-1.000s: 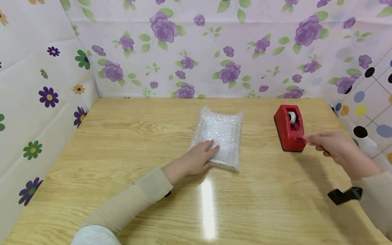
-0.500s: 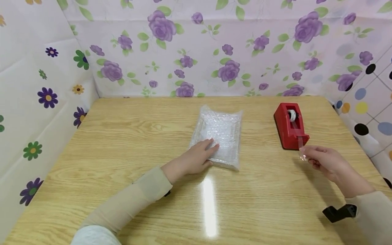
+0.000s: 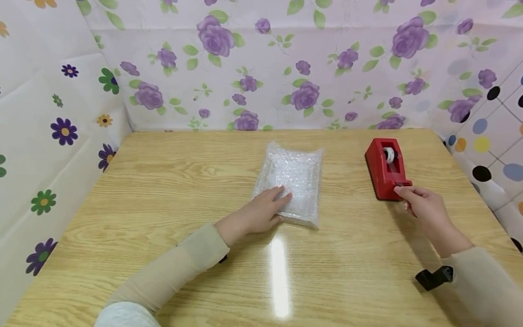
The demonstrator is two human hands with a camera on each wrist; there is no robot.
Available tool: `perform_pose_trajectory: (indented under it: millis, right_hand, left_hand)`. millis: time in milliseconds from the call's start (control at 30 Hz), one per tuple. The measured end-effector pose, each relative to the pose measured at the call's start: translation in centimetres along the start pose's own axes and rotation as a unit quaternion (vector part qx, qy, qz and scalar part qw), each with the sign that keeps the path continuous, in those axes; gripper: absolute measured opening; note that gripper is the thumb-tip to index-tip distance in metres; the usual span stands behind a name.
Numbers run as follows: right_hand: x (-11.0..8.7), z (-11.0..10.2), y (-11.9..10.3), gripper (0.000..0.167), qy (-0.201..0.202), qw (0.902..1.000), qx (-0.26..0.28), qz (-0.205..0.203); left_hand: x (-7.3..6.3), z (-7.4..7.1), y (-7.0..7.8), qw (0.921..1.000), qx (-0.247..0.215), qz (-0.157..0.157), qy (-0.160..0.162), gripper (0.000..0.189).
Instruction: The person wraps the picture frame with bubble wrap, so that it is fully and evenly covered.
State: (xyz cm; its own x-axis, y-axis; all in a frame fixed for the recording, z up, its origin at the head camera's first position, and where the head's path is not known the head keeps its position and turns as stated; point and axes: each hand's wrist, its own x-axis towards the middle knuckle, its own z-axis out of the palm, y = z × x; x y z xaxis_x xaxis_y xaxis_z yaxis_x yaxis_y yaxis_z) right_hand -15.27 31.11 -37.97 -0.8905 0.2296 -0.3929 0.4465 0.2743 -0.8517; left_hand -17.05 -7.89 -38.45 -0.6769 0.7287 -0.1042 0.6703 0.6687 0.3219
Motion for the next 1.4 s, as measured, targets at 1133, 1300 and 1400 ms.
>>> perform_pose_trajectory:
  millis: [1133,1300,1400]
  right_hand:
    - [1.7,0.2,0.2,0.027,0.062,0.9945,-0.059,-0.06]
    - [1.8,-0.2,0.4,0.038,0.036,0.994,-0.093,-0.046]
    - [1.6,-0.6,0.2,0.042,0.021,0.9926,-0.111,-0.044]
  left_hand:
    - [0.2,0.0,-0.4,1.0,0.0,-0.007,-0.003,0.062]
    - [0.1,0.0,-0.4,1.0,-0.005,-0.001,-0.003,0.062]
    - [0.1,0.0,-0.4,1.0,-0.005,0.007,-0.001,0.062]
